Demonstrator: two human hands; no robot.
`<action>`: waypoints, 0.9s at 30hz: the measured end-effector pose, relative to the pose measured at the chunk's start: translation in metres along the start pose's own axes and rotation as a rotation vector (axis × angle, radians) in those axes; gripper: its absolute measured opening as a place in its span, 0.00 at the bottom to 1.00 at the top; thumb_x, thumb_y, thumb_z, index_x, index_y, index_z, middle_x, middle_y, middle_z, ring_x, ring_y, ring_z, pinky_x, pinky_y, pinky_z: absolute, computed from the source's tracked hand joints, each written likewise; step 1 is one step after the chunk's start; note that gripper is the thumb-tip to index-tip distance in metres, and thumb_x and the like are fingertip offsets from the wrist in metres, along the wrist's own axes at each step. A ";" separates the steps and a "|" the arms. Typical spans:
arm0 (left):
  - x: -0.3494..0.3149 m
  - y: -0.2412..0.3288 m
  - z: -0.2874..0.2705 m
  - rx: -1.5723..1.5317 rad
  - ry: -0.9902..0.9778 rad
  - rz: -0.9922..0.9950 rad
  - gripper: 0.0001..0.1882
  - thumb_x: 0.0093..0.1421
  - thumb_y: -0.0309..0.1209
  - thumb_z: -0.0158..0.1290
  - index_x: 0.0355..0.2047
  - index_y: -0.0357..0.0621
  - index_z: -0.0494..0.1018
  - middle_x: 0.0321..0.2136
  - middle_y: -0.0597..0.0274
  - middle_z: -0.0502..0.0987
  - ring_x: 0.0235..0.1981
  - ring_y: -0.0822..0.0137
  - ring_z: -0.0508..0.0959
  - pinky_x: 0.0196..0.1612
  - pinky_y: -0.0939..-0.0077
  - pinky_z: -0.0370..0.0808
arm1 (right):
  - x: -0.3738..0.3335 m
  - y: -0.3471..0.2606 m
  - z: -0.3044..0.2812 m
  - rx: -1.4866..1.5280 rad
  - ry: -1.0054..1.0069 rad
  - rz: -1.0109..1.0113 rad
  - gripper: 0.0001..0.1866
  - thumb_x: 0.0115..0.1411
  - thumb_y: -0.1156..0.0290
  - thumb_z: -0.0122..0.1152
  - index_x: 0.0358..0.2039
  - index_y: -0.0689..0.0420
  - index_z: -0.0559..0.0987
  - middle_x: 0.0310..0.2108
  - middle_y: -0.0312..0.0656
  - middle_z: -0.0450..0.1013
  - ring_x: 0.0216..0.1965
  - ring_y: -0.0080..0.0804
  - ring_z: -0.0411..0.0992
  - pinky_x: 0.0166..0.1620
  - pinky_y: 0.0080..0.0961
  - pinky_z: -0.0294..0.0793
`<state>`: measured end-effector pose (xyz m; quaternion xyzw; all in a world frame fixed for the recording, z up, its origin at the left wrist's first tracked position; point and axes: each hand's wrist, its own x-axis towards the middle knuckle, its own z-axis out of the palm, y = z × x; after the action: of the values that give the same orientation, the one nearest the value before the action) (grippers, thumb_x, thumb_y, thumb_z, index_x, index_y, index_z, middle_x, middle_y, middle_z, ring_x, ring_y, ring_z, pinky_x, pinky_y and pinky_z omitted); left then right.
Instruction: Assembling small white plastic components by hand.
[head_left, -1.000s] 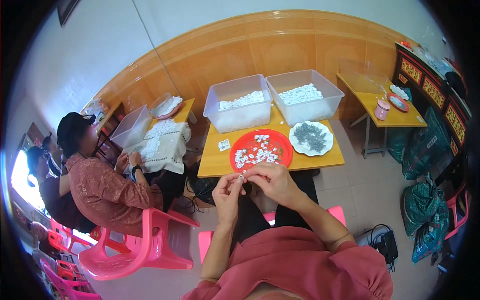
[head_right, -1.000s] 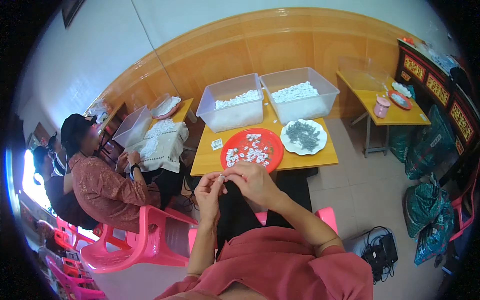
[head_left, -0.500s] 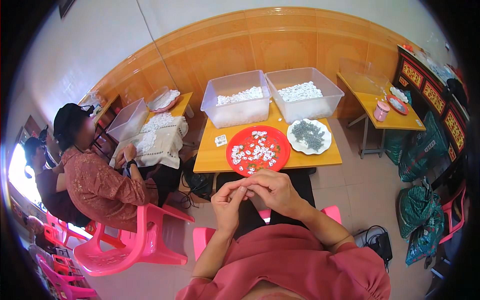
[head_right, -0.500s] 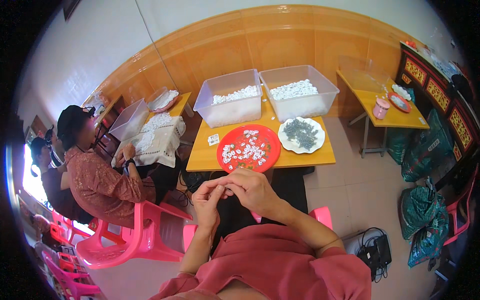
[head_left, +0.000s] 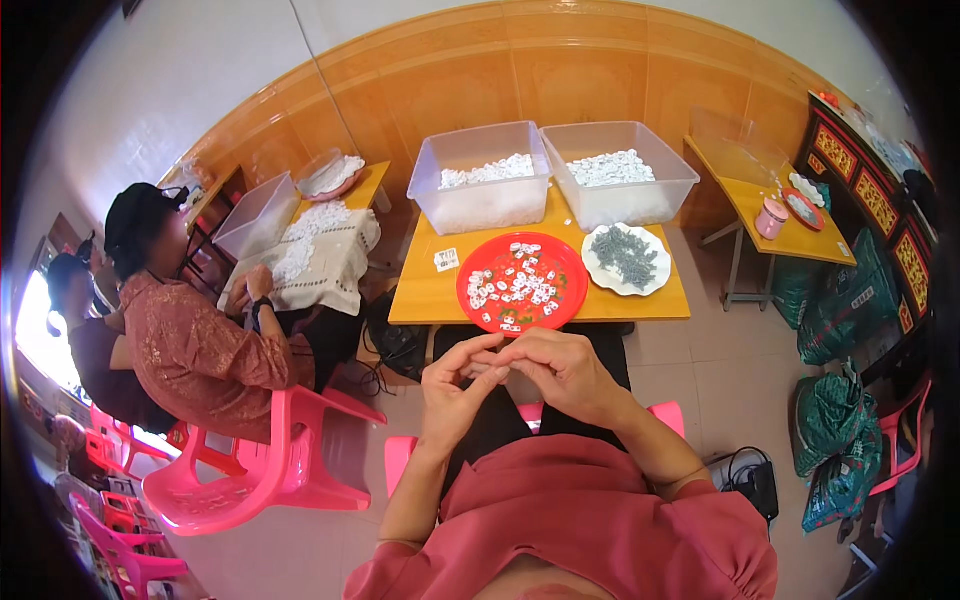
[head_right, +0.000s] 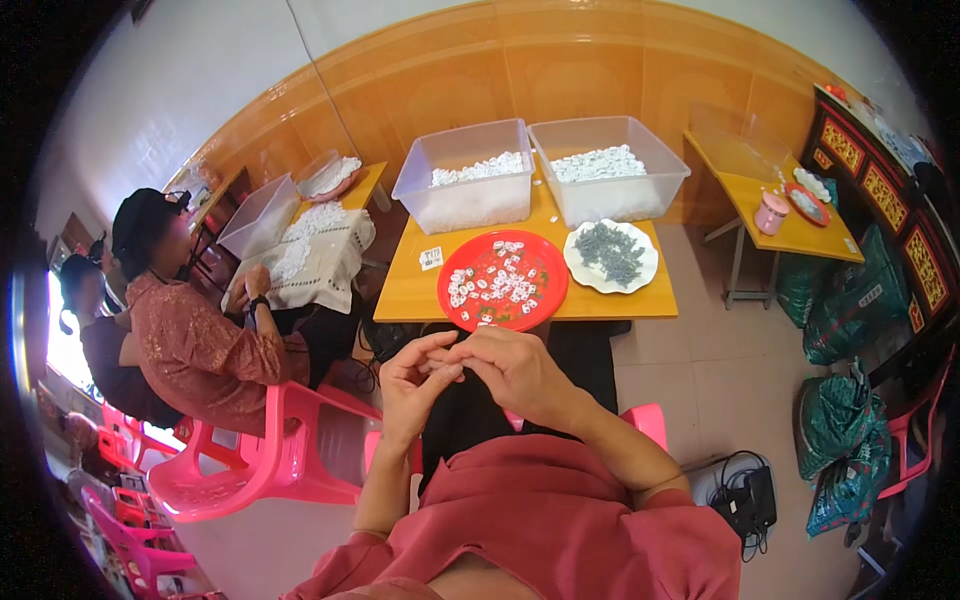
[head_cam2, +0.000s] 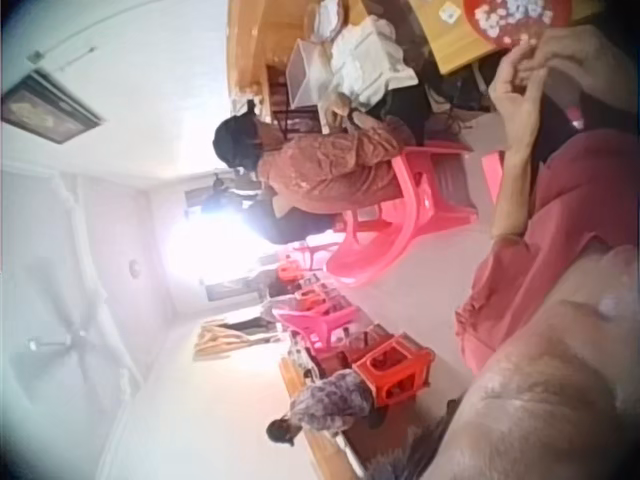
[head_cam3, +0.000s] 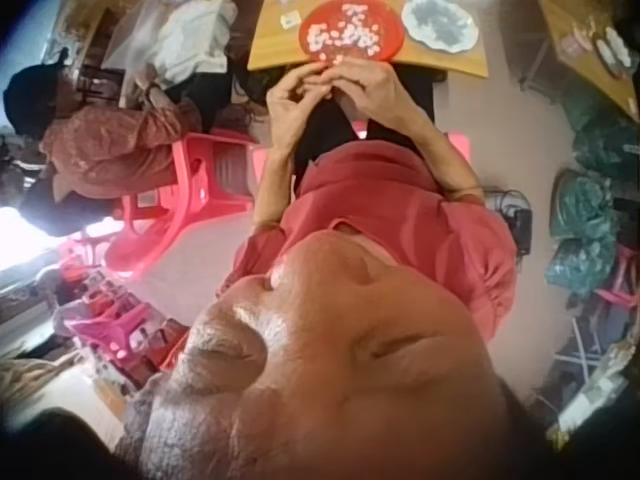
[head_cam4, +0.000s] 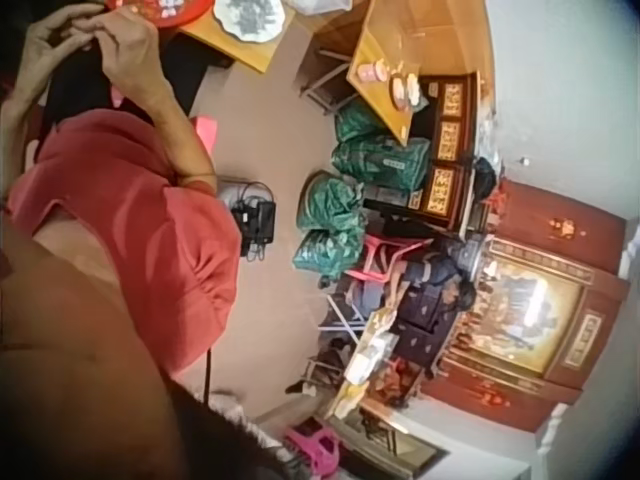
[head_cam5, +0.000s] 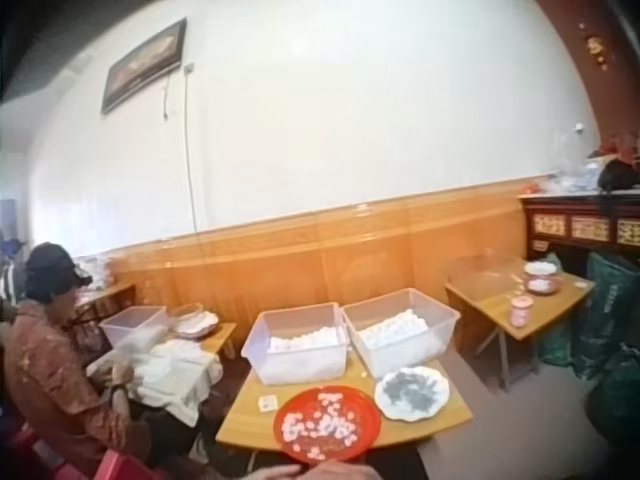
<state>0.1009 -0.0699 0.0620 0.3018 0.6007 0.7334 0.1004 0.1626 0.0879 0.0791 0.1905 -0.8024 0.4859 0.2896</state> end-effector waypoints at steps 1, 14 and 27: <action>0.002 0.000 0.000 -0.004 0.009 -0.013 0.09 0.55 0.19 0.54 0.38 0.32 0.75 0.29 0.60 0.78 0.29 0.73 0.77 0.35 0.83 0.73 | 0.000 0.001 0.000 -0.017 0.011 -0.002 0.05 0.54 0.81 0.55 0.33 0.63 0.76 0.26 0.45 0.72 0.28 0.38 0.72 0.31 0.28 0.71; 0.010 -0.007 -0.003 -0.050 0.070 -0.055 0.12 0.57 0.20 0.52 0.42 0.33 0.74 0.28 0.62 0.73 0.27 0.76 0.74 0.33 0.86 0.71 | 0.011 0.009 0.000 0.048 0.116 0.085 0.09 0.57 0.80 0.52 0.39 0.62 0.75 0.27 0.44 0.73 0.25 0.30 0.72 0.31 0.23 0.70; 0.006 -0.009 0.002 -0.024 0.061 0.022 0.12 0.56 0.19 0.52 0.42 0.32 0.74 0.29 0.61 0.74 0.27 0.75 0.74 0.32 0.86 0.70 | 0.005 0.008 0.000 0.033 0.077 0.092 0.10 0.56 0.79 0.53 0.40 0.61 0.75 0.32 0.44 0.75 0.32 0.32 0.75 0.36 0.24 0.73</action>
<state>0.0948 -0.0631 0.0559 0.2847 0.5912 0.7506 0.0774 0.1541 0.0911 0.0773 0.1394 -0.7905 0.5187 0.2943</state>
